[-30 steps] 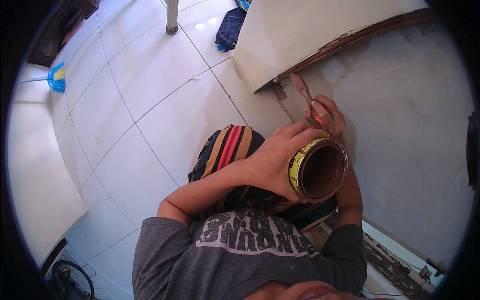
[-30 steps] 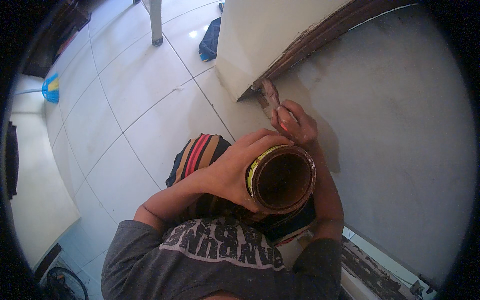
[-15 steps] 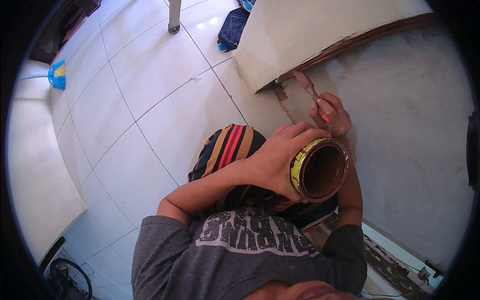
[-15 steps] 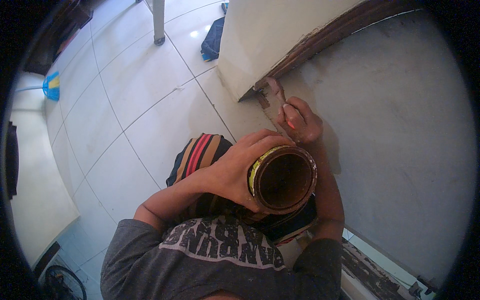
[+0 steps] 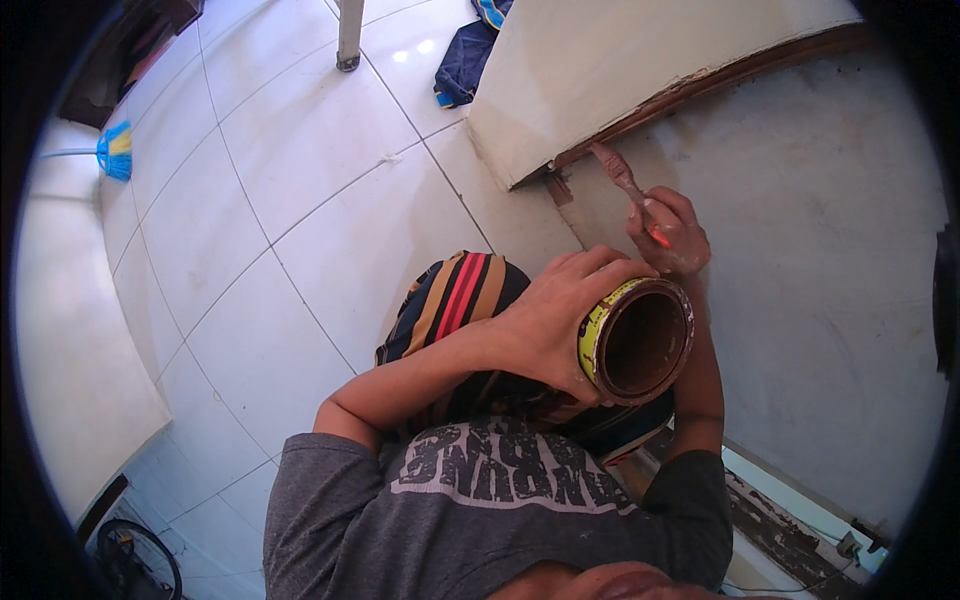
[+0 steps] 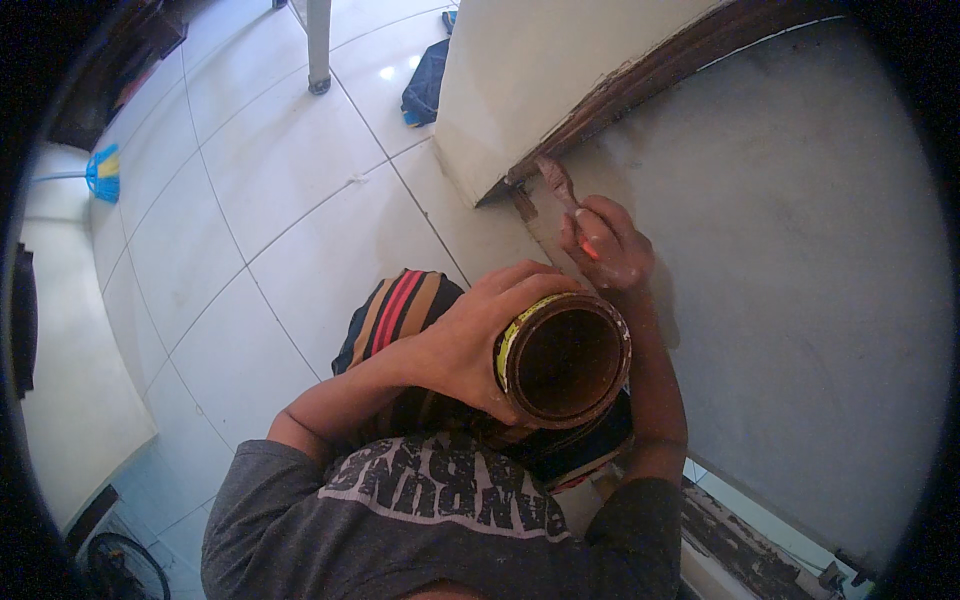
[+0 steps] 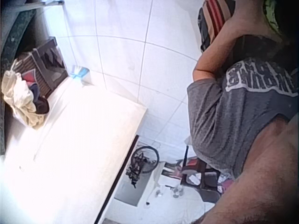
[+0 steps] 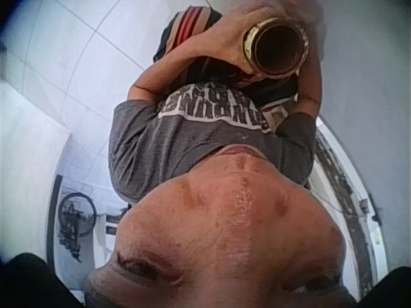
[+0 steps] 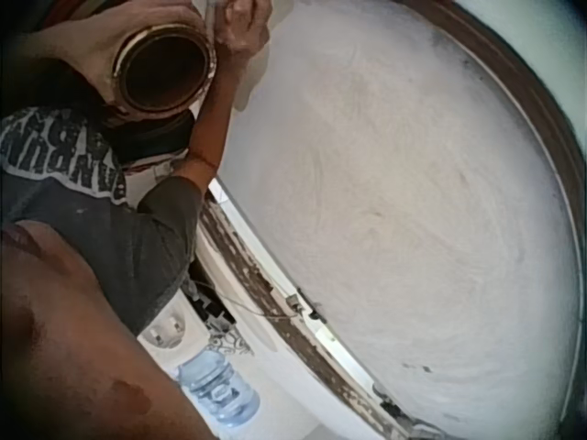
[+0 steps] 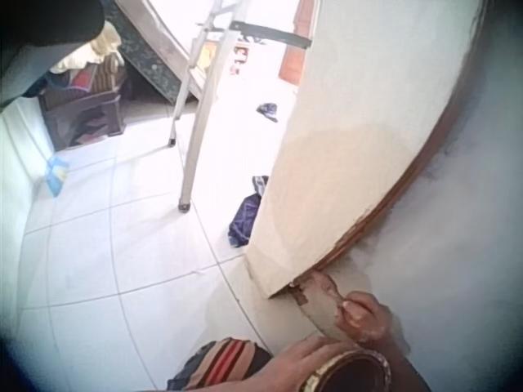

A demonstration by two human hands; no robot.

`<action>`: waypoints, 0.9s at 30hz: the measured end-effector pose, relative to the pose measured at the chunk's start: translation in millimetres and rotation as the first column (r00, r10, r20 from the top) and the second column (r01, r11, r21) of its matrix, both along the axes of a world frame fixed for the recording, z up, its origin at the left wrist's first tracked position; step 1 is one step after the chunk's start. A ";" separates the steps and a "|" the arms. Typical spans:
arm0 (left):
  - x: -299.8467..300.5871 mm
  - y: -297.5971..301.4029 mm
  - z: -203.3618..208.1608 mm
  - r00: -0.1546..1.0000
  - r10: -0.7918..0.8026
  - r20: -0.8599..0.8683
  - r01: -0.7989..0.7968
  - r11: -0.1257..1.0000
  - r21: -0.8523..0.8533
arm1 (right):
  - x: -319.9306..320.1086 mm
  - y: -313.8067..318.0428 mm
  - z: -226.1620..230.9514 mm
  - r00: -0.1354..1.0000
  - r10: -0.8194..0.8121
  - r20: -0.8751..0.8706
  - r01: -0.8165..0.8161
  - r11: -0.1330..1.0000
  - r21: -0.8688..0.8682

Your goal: The person paints a door frame by dipping a brush into a can of paint and applying it to the wood surface.

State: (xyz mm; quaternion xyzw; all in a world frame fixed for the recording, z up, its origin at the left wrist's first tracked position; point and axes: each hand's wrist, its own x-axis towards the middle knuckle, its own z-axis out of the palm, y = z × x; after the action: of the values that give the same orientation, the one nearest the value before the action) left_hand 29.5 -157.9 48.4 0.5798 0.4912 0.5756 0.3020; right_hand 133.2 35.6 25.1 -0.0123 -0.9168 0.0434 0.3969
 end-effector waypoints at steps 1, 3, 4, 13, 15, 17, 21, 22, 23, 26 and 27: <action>-0.1 0.4 0.0 1.000 0.001 0.000 -0.001 1.000 0.005 | 1.3 0.9 3.3 0.999 -0.031 -0.019 0.032 0.999 0.012; -0.4 -0.2 1.8 1.000 0.002 0.007 -0.002 1.000 -0.003 | 2.2 1.3 16.5 0.997 -0.055 -0.054 0.058 0.997 0.052; -0.7 -0.3 2.5 1.000 0.001 0.011 -0.001 1.000 -0.006 | 2.6 1.3 26.6 0.996 -0.049 -0.070 0.054 0.995 0.079; -5.2 -0.8 2.6 0.999 -0.041 -0.010 0.041 0.999 -0.035 | 18.9 -6.7 54.9 0.989 0.006 -0.148 -0.016 0.998 -0.066; -5.2 -0.4 3.5 0.999 -0.044 -0.013 0.043 0.998 -0.050 | 14.5 -9.0 50.7 0.999 0.013 -0.052 -0.015 0.999 -0.032; -4.4 -0.3 4.2 0.999 -0.041 -0.018 0.040 0.998 -0.051 | 6.3 -4.0 35.9 1.000 -0.003 0.012 0.003 1.000 0.000; -4.0 -0.5 5.3 0.999 -0.040 -0.026 0.038 0.998 -0.042 | 5.2 -1.3 39.4 0.998 -0.027 -0.050 0.028 0.999 0.035; -4.4 -0.5 5.6 0.999 -0.043 -0.025 0.042 0.998 -0.044 | 4.2 -2.4 44.0 0.997 -0.022 -0.069 0.025 0.999 0.037; -4.1 -0.3 4.4 0.999 -0.040 -0.017 0.040 0.999 -0.035 | 2.6 -4.4 51.8 0.996 -0.020 -0.086 0.023 0.999 0.041; -3.8 0.1 1.0 0.999 -0.042 -0.002 0.042 0.999 -0.029 | 6.0 -10.0 69.5 0.996 -0.041 -0.080 0.053 0.987 0.151; -4.3 0.2 1.4 0.999 -0.048 -0.003 0.048 0.998 -0.041 | 8.3 -11.8 71.9 0.996 -0.052 -0.069 0.065 0.977 0.204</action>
State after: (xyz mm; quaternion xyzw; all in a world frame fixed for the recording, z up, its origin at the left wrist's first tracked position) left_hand 25.2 -157.7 49.9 0.5864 0.4893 0.5569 0.3264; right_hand 141.4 23.8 97.0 0.0032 -0.9026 -0.0631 0.4258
